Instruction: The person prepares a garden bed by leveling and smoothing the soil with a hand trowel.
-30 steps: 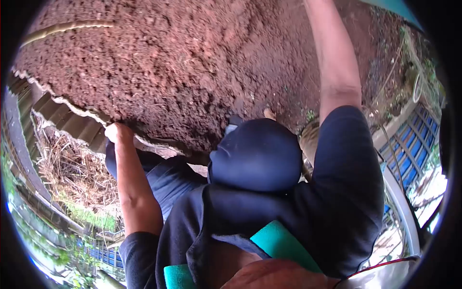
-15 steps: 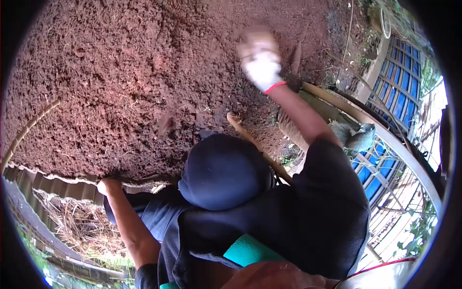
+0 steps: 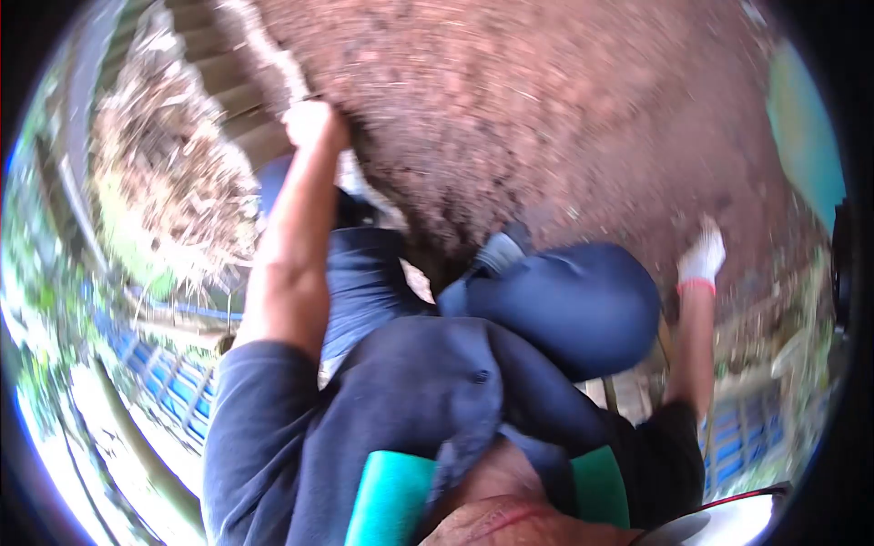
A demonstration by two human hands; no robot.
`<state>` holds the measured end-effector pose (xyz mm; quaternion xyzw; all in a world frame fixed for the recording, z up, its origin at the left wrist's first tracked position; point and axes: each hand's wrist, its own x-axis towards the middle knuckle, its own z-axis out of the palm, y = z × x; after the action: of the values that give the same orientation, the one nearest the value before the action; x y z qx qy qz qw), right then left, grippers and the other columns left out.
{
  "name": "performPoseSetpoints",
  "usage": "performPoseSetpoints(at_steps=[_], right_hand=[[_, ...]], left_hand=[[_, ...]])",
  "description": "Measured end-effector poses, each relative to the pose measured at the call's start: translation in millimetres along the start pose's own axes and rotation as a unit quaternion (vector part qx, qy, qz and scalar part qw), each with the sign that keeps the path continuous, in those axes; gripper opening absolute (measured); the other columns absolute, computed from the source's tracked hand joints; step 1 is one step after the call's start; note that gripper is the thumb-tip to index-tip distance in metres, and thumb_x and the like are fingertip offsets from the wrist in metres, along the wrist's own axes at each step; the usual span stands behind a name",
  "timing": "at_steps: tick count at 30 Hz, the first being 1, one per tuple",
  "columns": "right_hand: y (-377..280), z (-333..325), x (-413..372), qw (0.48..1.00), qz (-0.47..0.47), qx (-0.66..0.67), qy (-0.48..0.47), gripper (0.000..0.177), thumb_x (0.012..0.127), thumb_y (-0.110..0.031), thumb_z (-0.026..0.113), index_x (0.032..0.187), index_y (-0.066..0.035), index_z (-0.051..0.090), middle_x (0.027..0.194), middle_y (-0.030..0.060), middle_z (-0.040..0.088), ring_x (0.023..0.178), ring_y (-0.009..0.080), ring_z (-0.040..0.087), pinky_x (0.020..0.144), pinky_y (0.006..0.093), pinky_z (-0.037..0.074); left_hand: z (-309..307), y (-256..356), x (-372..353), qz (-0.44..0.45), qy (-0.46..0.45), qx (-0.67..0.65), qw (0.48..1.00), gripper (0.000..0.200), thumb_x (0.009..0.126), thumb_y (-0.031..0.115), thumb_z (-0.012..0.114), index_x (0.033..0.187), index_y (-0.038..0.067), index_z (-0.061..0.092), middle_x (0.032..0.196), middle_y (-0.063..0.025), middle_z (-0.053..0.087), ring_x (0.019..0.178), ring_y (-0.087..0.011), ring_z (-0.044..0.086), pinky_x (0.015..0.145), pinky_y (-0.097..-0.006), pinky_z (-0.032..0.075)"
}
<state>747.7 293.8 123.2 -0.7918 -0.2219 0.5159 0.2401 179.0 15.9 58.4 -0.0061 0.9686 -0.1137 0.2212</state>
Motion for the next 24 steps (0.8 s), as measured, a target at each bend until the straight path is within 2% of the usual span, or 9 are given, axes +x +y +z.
performPoseSetpoints(at_steps=[3,7,8,10,11,15,16,17,24], right_hand=[[4.5,56.3,-68.6,0.933,-0.21,-0.291,-0.014,0.038,0.08,-0.031,0.061,0.096,0.003,0.067,0.095,0.0145,0.064,0.093,0.0243,0.057,0.082,0.0426,0.045],[16.1,89.4,-82.6,0.855,-0.212,-0.396,-0.258,0.038,0.081,-0.032,0.064,0.099,0.001,0.067,0.097,0.0135,0.064,0.091,0.0249,0.058,0.081,0.0412,0.046],[20.3,89.2,-62.3,0.796,-0.289,-0.422,-0.325,0.036,0.082,-0.032,0.065,0.099,0.0,0.067,0.096,0.0117,0.064,0.09,0.0251,0.058,0.078,0.041,0.047],[8.7,125.3,-106.5,0.884,-0.081,-0.393,-0.241,0.032,0.085,-0.032,0.066,0.1,-0.004,0.067,0.089,0.0063,0.063,0.078,0.021,0.058,0.067,0.0364,0.048],[2.5,144.6,-130.5,0.913,0.015,-0.365,-0.181,0.03,0.087,-0.032,0.066,0.1,-0.005,0.067,0.086,0.0036,0.062,0.072,0.0189,0.058,0.061,0.0341,0.048],[-6.2,121.7,-65.0,0.888,0.022,-0.42,-0.188,0.013,0.085,-0.024,0.064,0.087,-0.011,0.066,0.069,-0.0018,0.058,0.055,0.0107,0.053,0.049,0.0269,0.042],[-4.5,136.7,-79.0,0.915,0.054,-0.378,-0.131,0.007,0.084,-0.018,0.063,0.083,-0.012,0.066,0.068,-0.0025,0.057,0.052,0.0089,0.049,0.045,0.0263,0.037],[-4.1,151.1,-83.4,0.903,0.025,-0.412,-0.122,0.012,0.084,-0.022,0.062,0.075,-0.014,0.061,0.061,-0.0034,0.052,0.046,0.0084,0.043,0.041,0.0262,0.03],[7.1,181.3,-114.2,0.97,0.038,-0.225,-0.08,0.007,0.087,-0.015,0.059,0.087,-0.008,0.062,0.081,0.0057,0.063,0.069,0.0205,0.059,0.062,0.0344,0.05]], left_hand=[[9.3,2.1,-5.7,-0.047,0.063,-0.2,0.977,0.044,0.094,0.03,0.044,0.112,-0.009,0.053,0.099,-0.0245,0.066,0.09,-0.0356,0.067,0.079,-0.0426,0.054],[25.0,-6.1,23.5,-0.115,0.047,-0.25,0.96,0.038,0.094,0.025,0.047,0.112,-0.007,0.055,0.095,-0.0218,0.069,0.089,-0.0329,0.069,0.079,-0.0387,0.055],[44.5,-37.8,46.4,-0.012,0.035,-0.246,0.969,0.037,0.091,0.028,0.049,0.104,-0.004,0.061,0.094,-0.0235,0.068,0.087,-0.0366,0.068,0.081,-0.0409,0.054],[30.9,-94.5,61.1,0.105,-0.028,-0.242,0.964,0.037,0.085,0.033,0.054,0.095,0.001,0.069,0.097,-0.0261,0.065,0.089,-0.0401,0.067,0.085,-0.0427,0.053],[32.6,-116.2,72.4,0.091,0.09,-0.166,0.978,0.034,0.078,0.029,0.061,0.095,0.001,0.067,0.103,-0.0262,0.06,0.089,-0.0388,0.066,0.084,-0.0417,0.052],[68.0,-229.9,177.1,0.215,0.331,-0.001,0.919,0.059,0.075,0.015,0.068,0.123,-0.004,0.04,0.113,-0.0307,0.045,0.097,-0.0429,0.054,0.083,-0.0481,0.049],[64.1,-243.2,204.6,0.148,0.147,-0.129,0.97,0.085,0.076,0.021,0.067,0.144,-0.005,0.023,0.133,-0.0442,0.031,0.113,-0.0498,0.047,0.098,-0.0476,0.042],[51.3,-247.0,214.1,0.209,0.174,-0.066,0.96,0.091,0.074,0.023,0.069,0.144,-0.008,0.021,0.128,-0.046,0.033,0.111,-0.052,0.046,0.099,-0.0484,0.039],[66.7,-233.6,294.0,0.129,0.208,0.223,0.944,0.063,0.085,0.042,0.057,0.133,0.002,0.046,0.115,-0.0176,0.055,0.101,-0.0316,0.057,0.084,-0.053,0.043]])
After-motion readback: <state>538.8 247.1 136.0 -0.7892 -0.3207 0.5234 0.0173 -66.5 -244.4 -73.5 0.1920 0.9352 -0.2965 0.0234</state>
